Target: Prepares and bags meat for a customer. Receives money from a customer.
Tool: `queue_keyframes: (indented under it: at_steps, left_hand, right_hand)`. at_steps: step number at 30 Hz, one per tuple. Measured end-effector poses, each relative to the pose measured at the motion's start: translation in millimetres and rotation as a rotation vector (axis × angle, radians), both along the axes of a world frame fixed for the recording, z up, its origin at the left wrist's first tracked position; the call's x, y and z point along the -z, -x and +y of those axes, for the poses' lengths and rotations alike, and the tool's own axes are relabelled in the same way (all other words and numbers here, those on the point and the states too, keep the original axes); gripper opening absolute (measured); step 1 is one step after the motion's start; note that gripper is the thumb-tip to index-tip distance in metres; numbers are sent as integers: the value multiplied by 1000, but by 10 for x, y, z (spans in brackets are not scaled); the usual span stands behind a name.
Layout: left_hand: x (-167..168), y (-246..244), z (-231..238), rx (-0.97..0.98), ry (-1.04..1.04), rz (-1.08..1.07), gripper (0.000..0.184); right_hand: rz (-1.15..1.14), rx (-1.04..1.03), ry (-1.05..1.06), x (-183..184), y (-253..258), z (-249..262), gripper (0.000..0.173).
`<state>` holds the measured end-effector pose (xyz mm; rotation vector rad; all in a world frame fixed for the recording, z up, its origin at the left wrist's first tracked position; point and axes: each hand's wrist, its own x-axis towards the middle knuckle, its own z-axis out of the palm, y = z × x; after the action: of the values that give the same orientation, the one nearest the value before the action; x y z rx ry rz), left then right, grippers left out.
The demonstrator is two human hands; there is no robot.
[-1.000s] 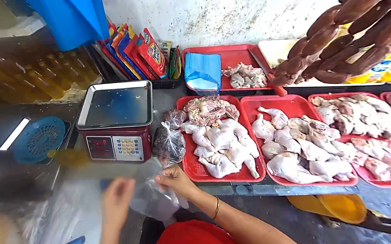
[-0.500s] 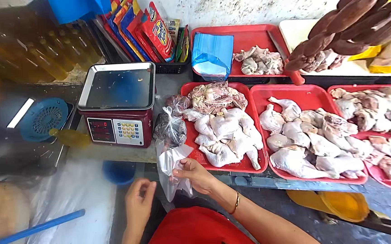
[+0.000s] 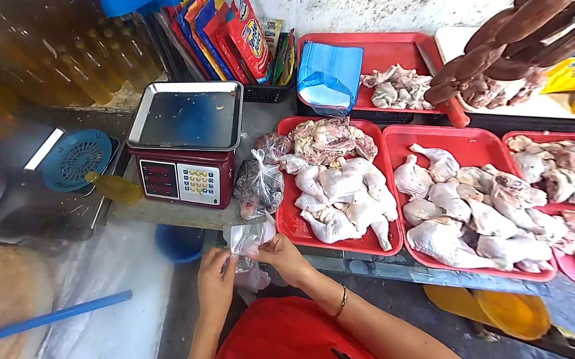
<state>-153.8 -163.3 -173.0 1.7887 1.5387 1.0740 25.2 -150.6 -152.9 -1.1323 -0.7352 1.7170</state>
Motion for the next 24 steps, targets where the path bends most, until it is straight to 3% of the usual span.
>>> queue_keyframes:
  at_steps: [6, 13, 18, 20, 23, 24]
  left_hand:
    - [81, 18, -40, 37, 28, 49, 27]
    - [160, 408, 16, -176, 7, 136, 27]
    - [414, 831, -85, -276, 123, 280, 22]
    - [509, 1035, -238, -303, 260, 129, 23]
    - [362, 1398, -449, -301, 299, -482, 70]
    - [201, 1449, -452, -264, 220, -638, 71]
  right_hand:
    - [216, 115, 202, -28, 40, 46, 20]
    - [200, -82, 141, 52, -199, 138, 18]
    - [546, -68, -15, -21, -251, 93, 20]
    - [492, -150, -96, -44, -253, 90, 18]
    - [-2, -279, -168, -1, -257, 127, 13]
    - [-131, -332, -184, 18, -250, 159, 12]
